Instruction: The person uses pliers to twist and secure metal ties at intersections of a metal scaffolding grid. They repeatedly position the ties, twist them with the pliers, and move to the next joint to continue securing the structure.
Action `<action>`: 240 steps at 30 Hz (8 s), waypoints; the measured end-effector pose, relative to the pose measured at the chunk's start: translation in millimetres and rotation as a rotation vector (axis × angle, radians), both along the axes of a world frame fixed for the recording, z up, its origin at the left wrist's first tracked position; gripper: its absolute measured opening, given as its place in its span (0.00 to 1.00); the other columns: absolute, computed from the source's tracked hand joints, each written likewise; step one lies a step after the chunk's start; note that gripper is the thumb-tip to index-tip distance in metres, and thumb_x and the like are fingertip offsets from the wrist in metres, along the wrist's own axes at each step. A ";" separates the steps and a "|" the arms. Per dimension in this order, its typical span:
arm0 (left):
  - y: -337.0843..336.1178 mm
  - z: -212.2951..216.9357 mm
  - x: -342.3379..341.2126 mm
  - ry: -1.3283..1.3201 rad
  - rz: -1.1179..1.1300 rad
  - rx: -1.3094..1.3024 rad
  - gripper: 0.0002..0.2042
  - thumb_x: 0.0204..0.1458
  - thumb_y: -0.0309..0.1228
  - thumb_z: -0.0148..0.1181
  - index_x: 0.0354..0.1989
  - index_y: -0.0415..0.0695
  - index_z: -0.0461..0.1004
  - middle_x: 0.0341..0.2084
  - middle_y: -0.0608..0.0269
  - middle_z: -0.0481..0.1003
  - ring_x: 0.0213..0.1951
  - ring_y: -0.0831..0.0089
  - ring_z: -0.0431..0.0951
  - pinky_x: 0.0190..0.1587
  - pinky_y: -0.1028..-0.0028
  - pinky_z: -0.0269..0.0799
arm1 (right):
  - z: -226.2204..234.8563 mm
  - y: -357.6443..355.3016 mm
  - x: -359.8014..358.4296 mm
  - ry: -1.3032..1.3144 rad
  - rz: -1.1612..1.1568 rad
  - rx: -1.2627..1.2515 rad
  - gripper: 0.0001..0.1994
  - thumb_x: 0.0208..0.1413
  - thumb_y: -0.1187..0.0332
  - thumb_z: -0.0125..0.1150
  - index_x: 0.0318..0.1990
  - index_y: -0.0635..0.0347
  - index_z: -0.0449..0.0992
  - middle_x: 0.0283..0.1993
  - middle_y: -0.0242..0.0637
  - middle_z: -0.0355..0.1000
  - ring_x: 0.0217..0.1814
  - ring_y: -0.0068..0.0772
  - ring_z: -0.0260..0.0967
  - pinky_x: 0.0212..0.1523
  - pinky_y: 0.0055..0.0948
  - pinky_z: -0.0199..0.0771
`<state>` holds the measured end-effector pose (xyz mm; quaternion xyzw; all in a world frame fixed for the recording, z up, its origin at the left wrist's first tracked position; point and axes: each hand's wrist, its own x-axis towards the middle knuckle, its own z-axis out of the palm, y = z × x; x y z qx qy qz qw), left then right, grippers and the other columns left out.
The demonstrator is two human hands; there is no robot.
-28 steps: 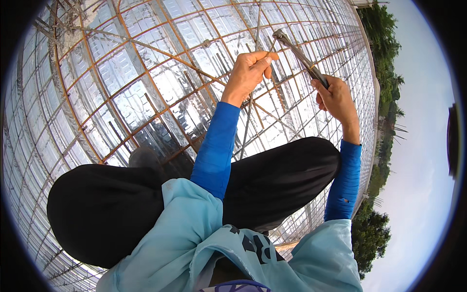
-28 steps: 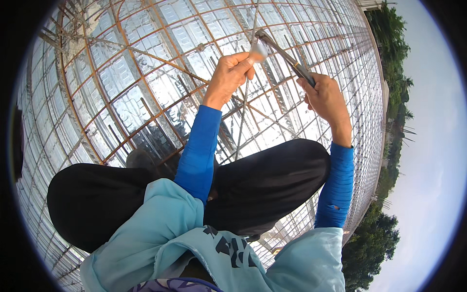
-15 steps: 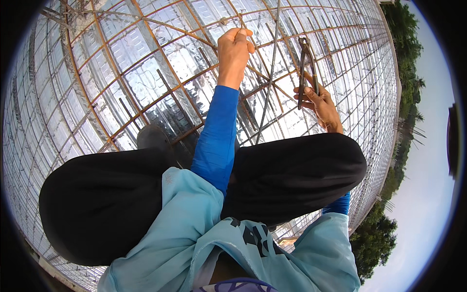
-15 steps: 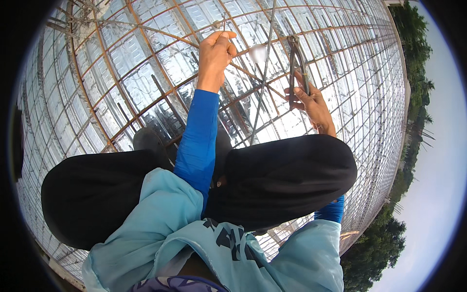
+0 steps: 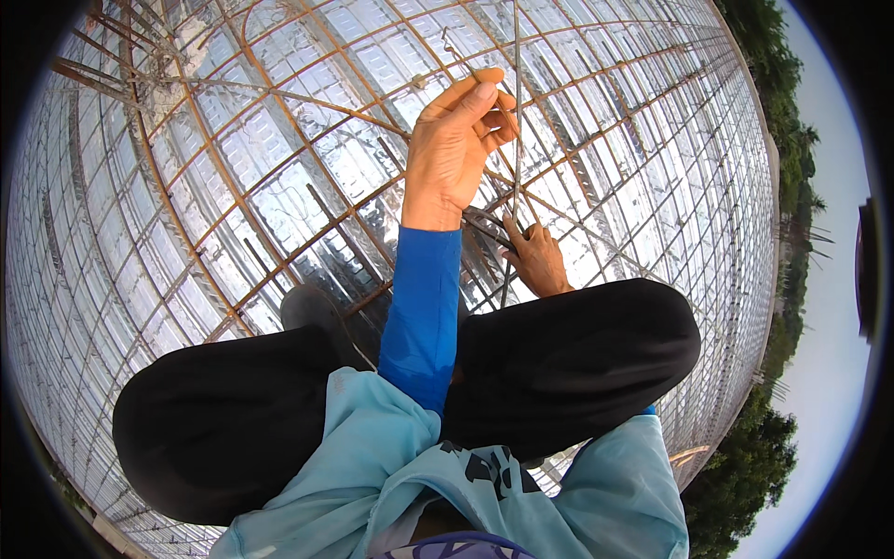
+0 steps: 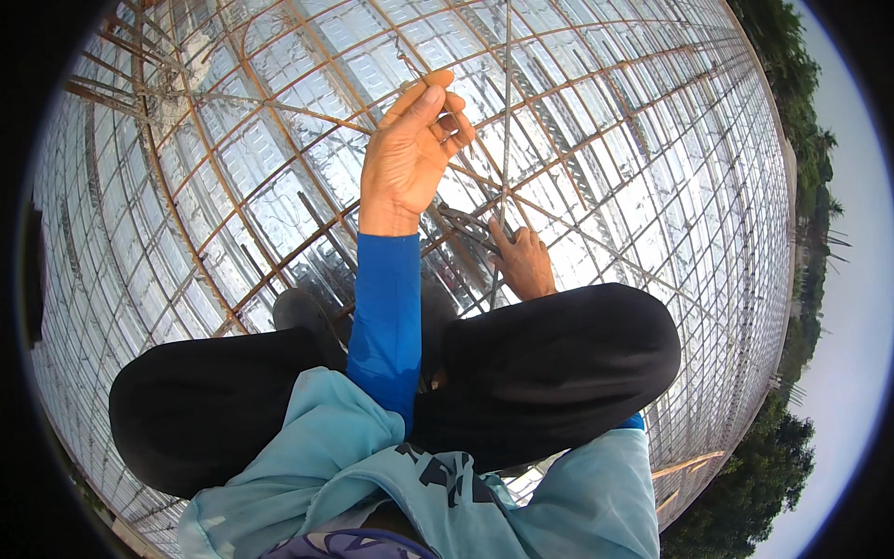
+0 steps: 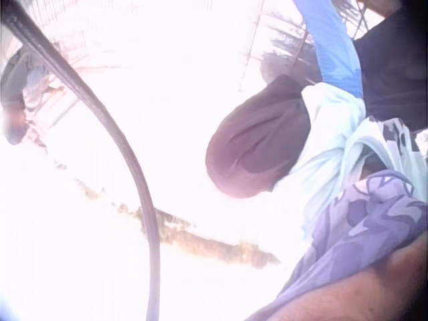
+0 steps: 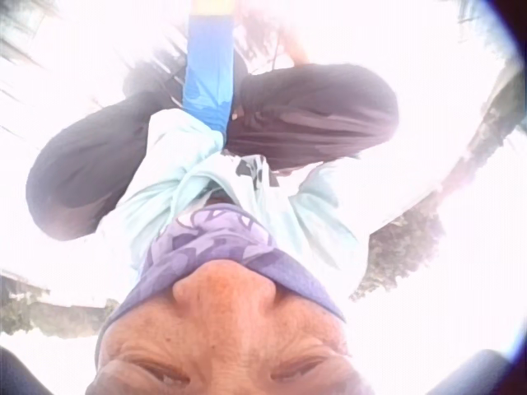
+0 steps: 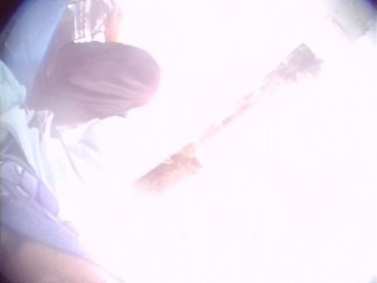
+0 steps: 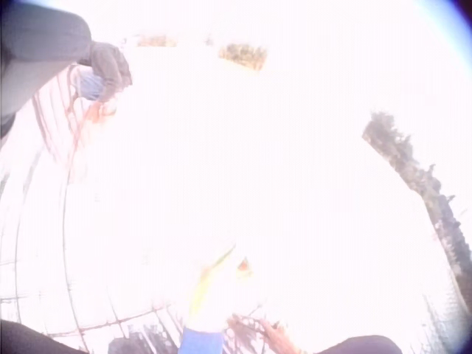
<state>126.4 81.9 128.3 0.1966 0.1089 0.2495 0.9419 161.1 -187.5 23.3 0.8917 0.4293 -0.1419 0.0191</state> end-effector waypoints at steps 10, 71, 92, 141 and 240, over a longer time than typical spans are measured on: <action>13.3 74.5 -9.5 -0.145 0.229 0.181 0.14 0.64 0.33 0.67 0.52 0.36 0.83 0.32 0.63 0.81 0.34 0.73 0.79 0.42 0.70 0.76 | 281.3 103.3 99.7 0.257 -0.055 0.641 0.15 0.67 0.61 0.66 0.49 0.67 0.83 0.37 0.41 0.80 0.35 0.27 0.77 0.36 0.29 0.75; 36.1 90.4 -29.7 -0.027 0.298 0.521 0.08 0.64 0.27 0.65 0.44 0.33 0.83 0.28 0.56 0.82 0.27 0.74 0.82 0.30 0.77 0.79 | 309.5 184.6 43.1 0.732 -0.067 0.676 0.09 0.64 0.66 0.65 0.37 0.65 0.82 0.26 0.26 0.72 0.27 0.14 0.66 0.31 0.19 0.67; 26.2 112.6 -38.0 0.344 0.436 0.917 0.06 0.65 0.26 0.63 0.38 0.35 0.79 0.25 0.64 0.80 0.27 0.81 0.77 0.31 0.78 0.73 | 299.3 183.0 46.2 0.515 -0.016 0.648 0.08 0.64 0.70 0.64 0.32 0.62 0.79 0.19 0.19 0.63 0.20 0.09 0.54 0.20 0.21 0.48; 15.1 82.7 -3.9 0.297 0.505 0.859 0.07 0.51 0.19 0.67 0.38 0.37 0.85 0.29 0.55 0.83 0.29 0.68 0.84 0.33 0.70 0.76 | 307.1 174.7 54.6 0.715 -0.059 0.647 0.10 0.72 0.68 0.53 0.42 0.65 0.77 0.20 0.27 0.66 0.21 0.25 0.63 0.25 0.29 0.65; 20.3 89.3 0.7 -0.003 0.318 0.643 0.10 0.68 0.33 0.60 0.42 0.37 0.77 0.33 0.65 0.79 0.35 0.78 0.74 0.38 0.75 0.71 | 297.3 181.2 55.0 0.578 -0.053 1.038 0.07 0.66 0.68 0.67 0.43 0.64 0.81 0.38 0.34 0.80 0.39 0.20 0.75 0.42 0.23 0.78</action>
